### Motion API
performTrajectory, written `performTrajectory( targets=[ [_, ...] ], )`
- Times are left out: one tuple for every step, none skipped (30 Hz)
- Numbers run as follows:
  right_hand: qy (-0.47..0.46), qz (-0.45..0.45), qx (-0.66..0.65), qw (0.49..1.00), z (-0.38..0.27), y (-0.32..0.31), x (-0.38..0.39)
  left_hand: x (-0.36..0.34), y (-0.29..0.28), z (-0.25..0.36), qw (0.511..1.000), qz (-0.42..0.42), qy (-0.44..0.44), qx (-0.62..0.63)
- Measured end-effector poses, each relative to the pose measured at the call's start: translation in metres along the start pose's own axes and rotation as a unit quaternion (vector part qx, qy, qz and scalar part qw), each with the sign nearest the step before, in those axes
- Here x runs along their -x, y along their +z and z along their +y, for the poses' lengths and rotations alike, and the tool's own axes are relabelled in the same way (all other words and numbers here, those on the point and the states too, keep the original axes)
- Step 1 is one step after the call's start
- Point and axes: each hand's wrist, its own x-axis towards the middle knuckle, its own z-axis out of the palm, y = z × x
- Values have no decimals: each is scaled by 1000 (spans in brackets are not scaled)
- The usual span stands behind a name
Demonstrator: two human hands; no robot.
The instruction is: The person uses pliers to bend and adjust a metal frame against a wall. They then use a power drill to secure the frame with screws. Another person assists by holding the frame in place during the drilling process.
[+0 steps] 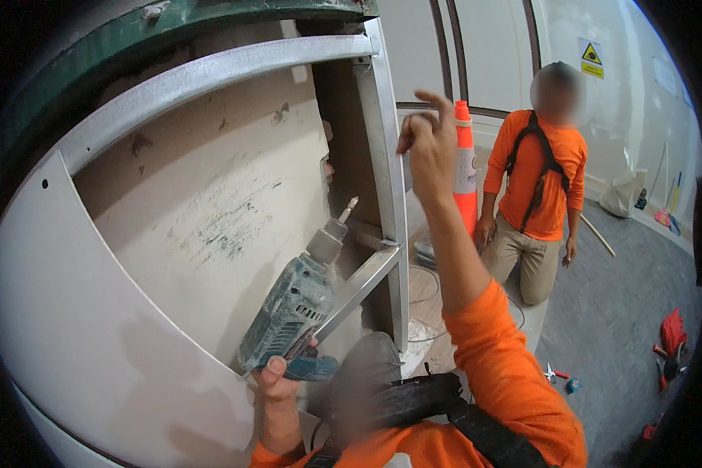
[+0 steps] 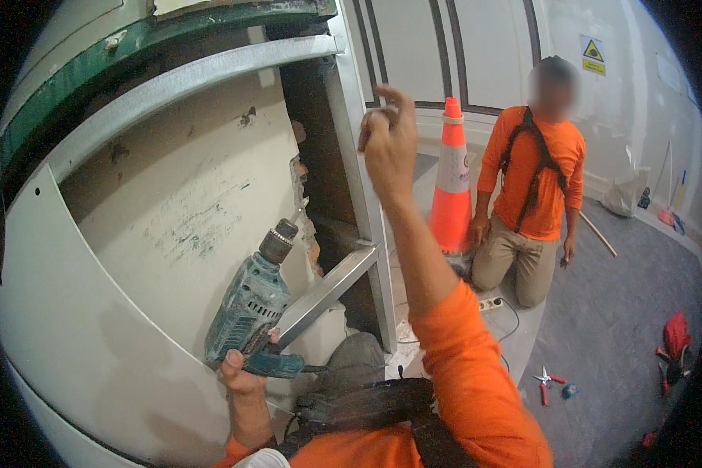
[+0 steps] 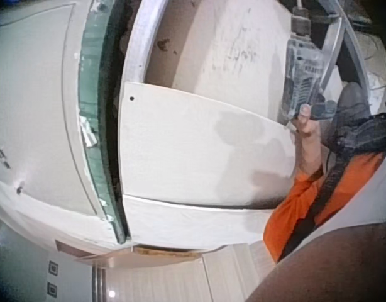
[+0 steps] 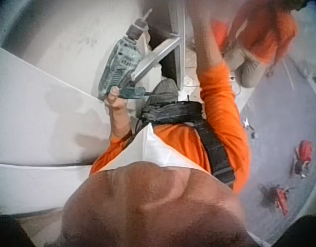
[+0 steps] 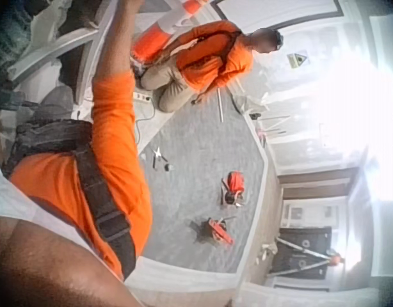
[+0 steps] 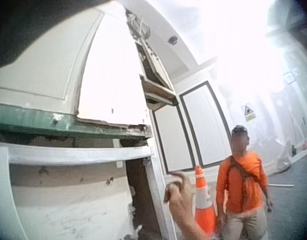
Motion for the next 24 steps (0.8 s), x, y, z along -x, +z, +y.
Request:
performTrajectory(
  targets=[
    [-13,-1,66,998,5,0,-21,0,0,0,1000,8,4,-6],
    [-28,-2,103,994,10,-1,-41,-1,2,-2,1000,13,4,-4],
    [-41,-3,137,990,20,-1,-58,-1,2,-3,1000,12,-1,-5],
    [-54,-5,170,984,27,0,-71,-1,2,-4,1000,12,-5,-6],
    [-84,14,261,962,34,3,-83,-2,2,-6,1000,10,-10,-7],
    [-110,31,345,931,37,14,-88,-1,-3,-6,1000,7,-24,-15],
    [-136,48,427,893,41,22,-89,0,-9,-7,999,4,-38,-22],
    [-106,48,438,891,43,25,-88,0,-12,-8,998,0,-53,-29],
    [-74,44,443,892,31,37,-83,2,-14,-5,998,12,-51,-34],
    [-45,43,453,890,24,40,-80,3,-13,-5,998,20,-52,-35],
    [-38,33,459,887,27,40,-82,3,-13,-5,998,28,-53,-36],
    [-33,24,466,884,29,38,-88,3,-14,-7,998,25,-57,-32],
    [-27,16,473,881,31,37,-93,1,-16,-9,997,22,-61,-29],
    [-52,22,487,871,34,35,-96,0,-15,-10,997,19,-65,-26],
    [-77,29,501,861,38,34,-97,-1,-11,-11,998,31,-52,-16],
    [-101,33,516,850,42,33,-98,-3,0,-9,998,45,-40,-6],
    [-99,26,512,853,44,32,-98,-5,5,-9,998,59,-28,4],
    [-99,19,506,856,45,31,-100,-5,3,-10,998,57,-31,3],
    [-99,13,500,860,44,31,-101,-5,-1,-11,998,55,-33,3],
    [-109,20,503,857,44,31,-100,-5,-3,-11,998,53,-35,3],
    [-120,26,506,854,44,32,-98,-5,-2,-11,998,56,-37,1],
    [-131,32,509,850,44,33,-97,-4,0,-9,998,58,-38,0],
    [-130,34,509,850,44,33,-98,-4,2,-8,997,61,-40,-1],
    [-130,34,510,850,44,34,-96,-3,1,-9,997,64,-38,2]
  ],
)
